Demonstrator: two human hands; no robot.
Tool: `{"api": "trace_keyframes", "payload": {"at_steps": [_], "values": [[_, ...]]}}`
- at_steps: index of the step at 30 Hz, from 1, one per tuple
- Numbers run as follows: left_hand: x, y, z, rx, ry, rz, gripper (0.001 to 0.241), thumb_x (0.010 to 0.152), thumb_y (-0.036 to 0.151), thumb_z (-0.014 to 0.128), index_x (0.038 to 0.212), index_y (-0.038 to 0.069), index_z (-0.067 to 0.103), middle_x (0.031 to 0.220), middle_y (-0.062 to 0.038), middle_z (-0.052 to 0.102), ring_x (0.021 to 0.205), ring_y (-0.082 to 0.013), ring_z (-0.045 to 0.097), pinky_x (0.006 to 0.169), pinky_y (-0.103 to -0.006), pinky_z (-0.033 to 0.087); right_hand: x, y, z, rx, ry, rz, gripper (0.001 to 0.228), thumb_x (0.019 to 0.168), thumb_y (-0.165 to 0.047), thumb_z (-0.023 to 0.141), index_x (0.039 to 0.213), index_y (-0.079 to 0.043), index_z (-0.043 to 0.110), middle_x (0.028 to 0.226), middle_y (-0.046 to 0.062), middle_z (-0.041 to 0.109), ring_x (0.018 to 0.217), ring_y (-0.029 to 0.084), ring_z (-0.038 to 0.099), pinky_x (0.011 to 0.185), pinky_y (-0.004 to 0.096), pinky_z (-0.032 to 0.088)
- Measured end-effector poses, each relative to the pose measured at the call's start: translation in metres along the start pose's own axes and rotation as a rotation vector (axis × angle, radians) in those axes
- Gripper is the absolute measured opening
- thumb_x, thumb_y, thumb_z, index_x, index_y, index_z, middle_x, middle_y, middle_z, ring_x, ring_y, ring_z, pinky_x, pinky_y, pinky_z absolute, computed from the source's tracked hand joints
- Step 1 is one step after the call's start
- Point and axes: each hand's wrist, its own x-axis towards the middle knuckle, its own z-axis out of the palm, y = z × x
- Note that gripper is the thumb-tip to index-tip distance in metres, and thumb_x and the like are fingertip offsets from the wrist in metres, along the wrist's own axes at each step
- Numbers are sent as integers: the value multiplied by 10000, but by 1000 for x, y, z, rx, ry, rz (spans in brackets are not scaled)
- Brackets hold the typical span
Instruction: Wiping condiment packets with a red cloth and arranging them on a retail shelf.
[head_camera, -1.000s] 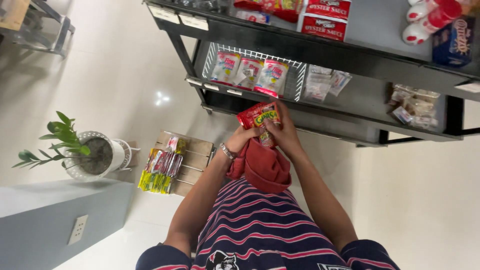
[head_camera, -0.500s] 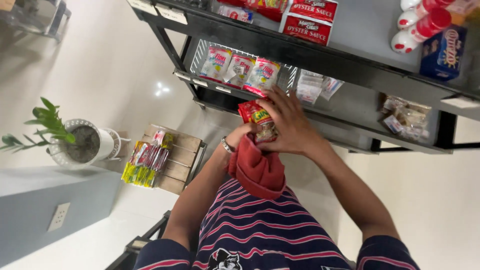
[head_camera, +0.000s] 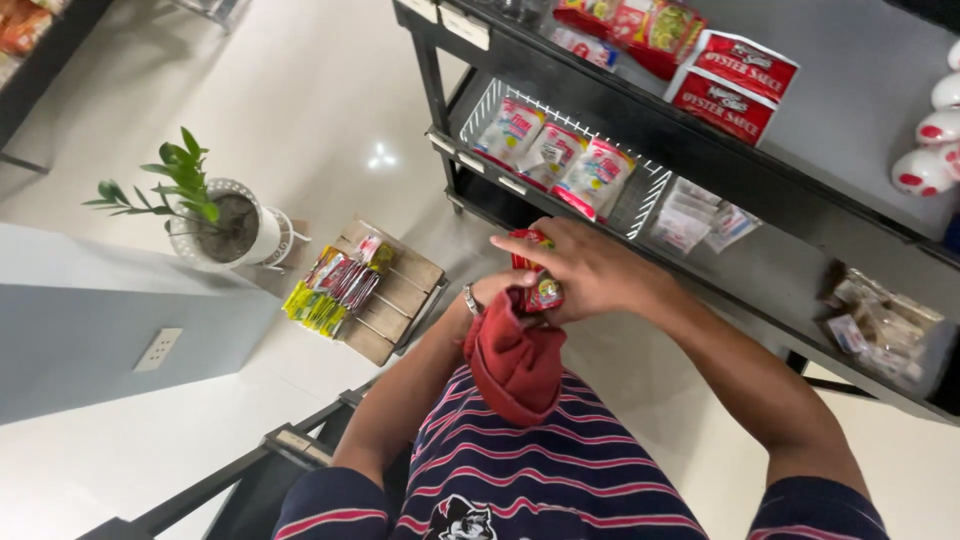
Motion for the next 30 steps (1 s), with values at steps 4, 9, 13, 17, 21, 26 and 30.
{"api": "trace_keyframes", "payload": {"at_steps": [4, 9, 13, 17, 21, 26, 30], "values": [[-11, 1, -53, -29, -5, 82, 518, 950, 308, 778, 1338, 12, 604, 1213, -157, 718, 1066, -298, 708, 1010, -462, 573, 30, -25, 8, -177, 117, -184, 1252, 543, -394, 948, 1576, -213, 264, 1309, 226, 559, 1256, 412, 547, 1097, 646, 348], [-52, 5, -67, -9, -31, 64, 740, 904, 479, 770, 1412, -11, 548, 1316, -196, 672, 1149, -326, 684, 1051, -476, 534, 70, -56, 16, -213, -263, 70, 1313, 572, -382, 946, 1602, -312, 134, 1398, 286, 472, 1250, 451, 508, 1068, 566, 417], [-87, 29, -60, 38, -108, -2, 802, 887, 511, 760, 1411, -53, 535, 1348, -237, 661, 1188, -343, 684, 1068, -468, 524, 101, -53, 48, -190, -278, 107, 1275, 606, -379, 932, 1614, -365, 153, 1411, 266, 451, 1274, 455, 498, 1057, 554, 442], [-111, 53, -100, 270, 17, 186, 628, 885, 341, 783, 1361, -11, 573, 1264, -170, 694, 1111, -279, 693, 1021, -438, 543, 129, -42, 98, -428, -100, -116, 1232, 654, -356, 898, 1663, -300, 194, 1331, 246, 461, 1204, 427, 536, 979, 548, 447], [-135, 52, -153, 437, 70, 359, 471, 890, 134, 823, 1292, -9, 624, 1163, -110, 715, 1033, -217, 693, 958, -406, 561, 167, -57, 105, -276, 95, -169, 870, 690, -340, 820, 1461, -269, 422, 1116, 211, 502, 1049, 377, 567, 889, 532, 469], [-116, 57, -231, 516, 175, 575, 377, 942, 147, 825, 1235, -58, 709, 1138, -133, 758, 1008, -217, 710, 934, -373, 569, 229, -20, 130, -296, 52, -296, 685, 712, -362, 789, 1321, -232, 504, 1084, 177, 513, 1038, 373, 558, 880, 524, 477], [-120, 41, -213, 464, 467, 796, 398, 947, 201, 815, 1233, -30, 662, 1153, -77, 696, 1084, -154, 657, 977, -332, 524, 271, 24, 170, -276, -103, -381, 602, 836, -354, 776, 1365, -229, 516, 1096, 177, 515, 1013, 378, 552, 822, 527, 469]]}}
